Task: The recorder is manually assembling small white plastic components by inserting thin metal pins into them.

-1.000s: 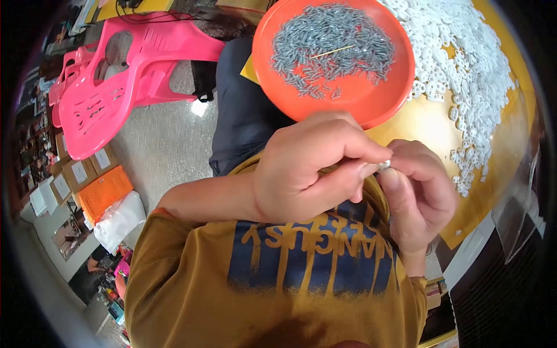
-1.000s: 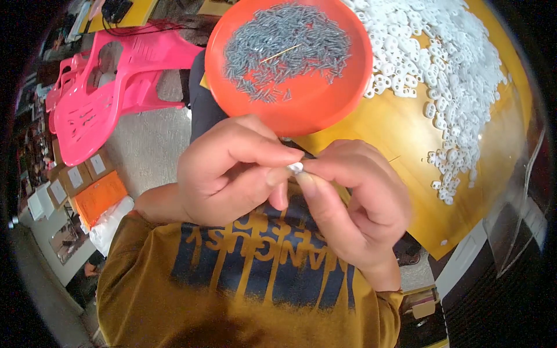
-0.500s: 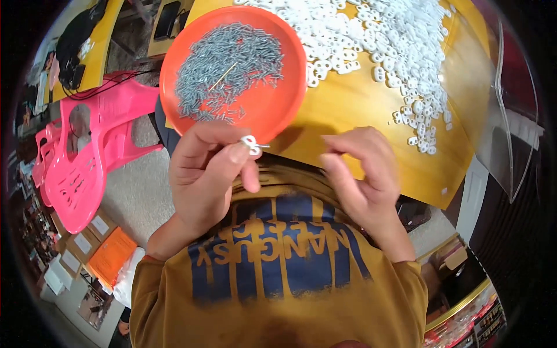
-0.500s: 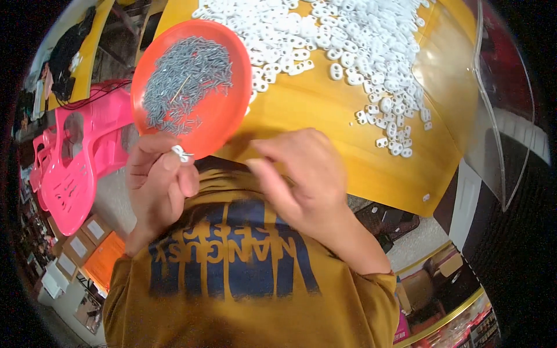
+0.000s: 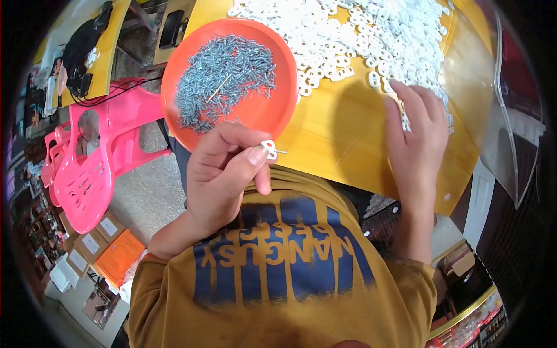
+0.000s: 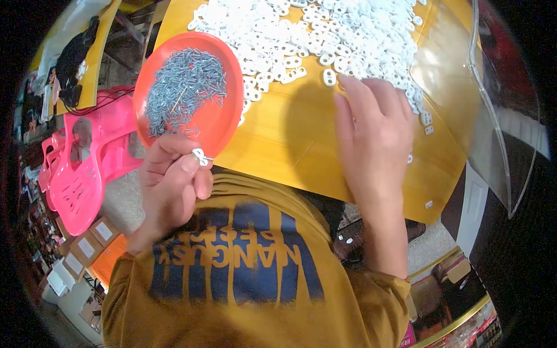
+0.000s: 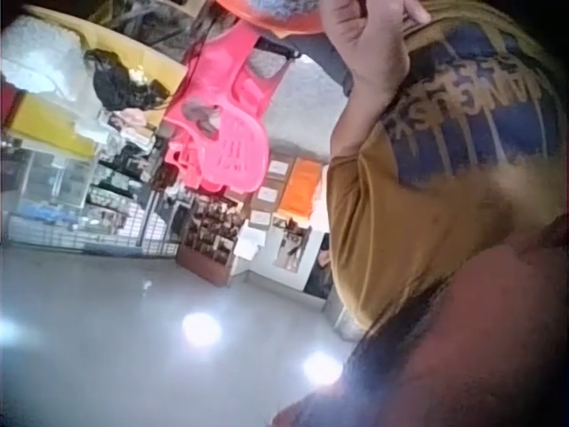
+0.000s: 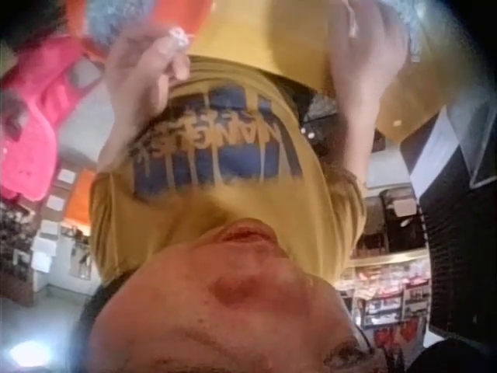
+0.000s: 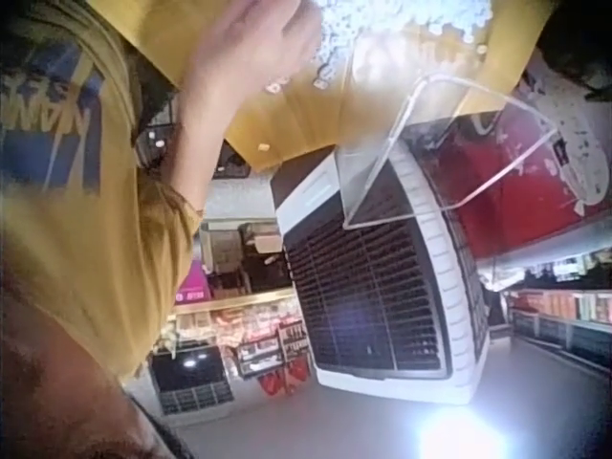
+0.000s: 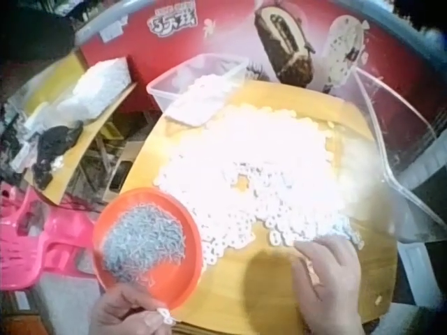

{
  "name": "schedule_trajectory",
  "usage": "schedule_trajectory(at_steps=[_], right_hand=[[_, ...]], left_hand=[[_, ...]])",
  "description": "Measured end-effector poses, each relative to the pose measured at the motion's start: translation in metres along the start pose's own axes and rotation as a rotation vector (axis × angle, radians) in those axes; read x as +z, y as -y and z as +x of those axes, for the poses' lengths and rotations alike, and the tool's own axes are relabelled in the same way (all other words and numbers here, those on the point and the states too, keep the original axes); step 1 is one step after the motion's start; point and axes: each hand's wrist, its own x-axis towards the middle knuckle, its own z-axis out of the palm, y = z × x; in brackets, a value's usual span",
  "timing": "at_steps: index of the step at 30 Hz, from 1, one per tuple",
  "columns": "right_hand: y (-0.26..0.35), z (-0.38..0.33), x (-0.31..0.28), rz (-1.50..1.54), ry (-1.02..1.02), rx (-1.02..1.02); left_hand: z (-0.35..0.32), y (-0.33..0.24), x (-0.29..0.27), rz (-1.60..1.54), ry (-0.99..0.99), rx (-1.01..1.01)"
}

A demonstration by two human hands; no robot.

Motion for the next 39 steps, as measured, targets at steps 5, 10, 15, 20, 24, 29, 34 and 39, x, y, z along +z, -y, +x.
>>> schedule_trajectory(at_steps=[5, 10, 15, 20, 24, 29, 34, 39], right_hand=[[0.003, 0.020, 0.014, -0.143, 0.147, -0.120], [0.001, 0.027, 0.020, -0.166, 0.220, -0.169], [0.006, 0.030, 0.023, -0.075, 0.245, -0.161], [0.014, 0.030, 0.023, -0.025, 0.285, -0.103], [0.013, 0.030, 0.022, 0.011, 0.329, -0.114], [0.019, 0.034, 0.017, 0.019, 0.391, -0.072], [0.021, 0.032, 0.016, 0.026, 0.463, -0.071], [0.048, 0.024, 0.009, 0.875, 0.414, 0.608]], left_hand=[[-0.003, -0.001, -0.007, -0.013, -0.014, 0.006], [-0.005, -0.002, -0.015, 0.028, -0.033, 0.012], [-0.007, -0.002, -0.022, -0.036, -0.003, 0.002], [-0.009, -0.001, -0.031, -0.049, 0.003, 0.033], [-0.011, -0.003, -0.034, -0.079, -0.008, 0.019], [-0.014, -0.004, -0.035, -0.091, -0.033, 0.012], [-0.015, -0.005, -0.037, -0.090, -0.029, 0.016], [-0.009, -0.018, -0.028, -0.057, 0.016, 0.030]])
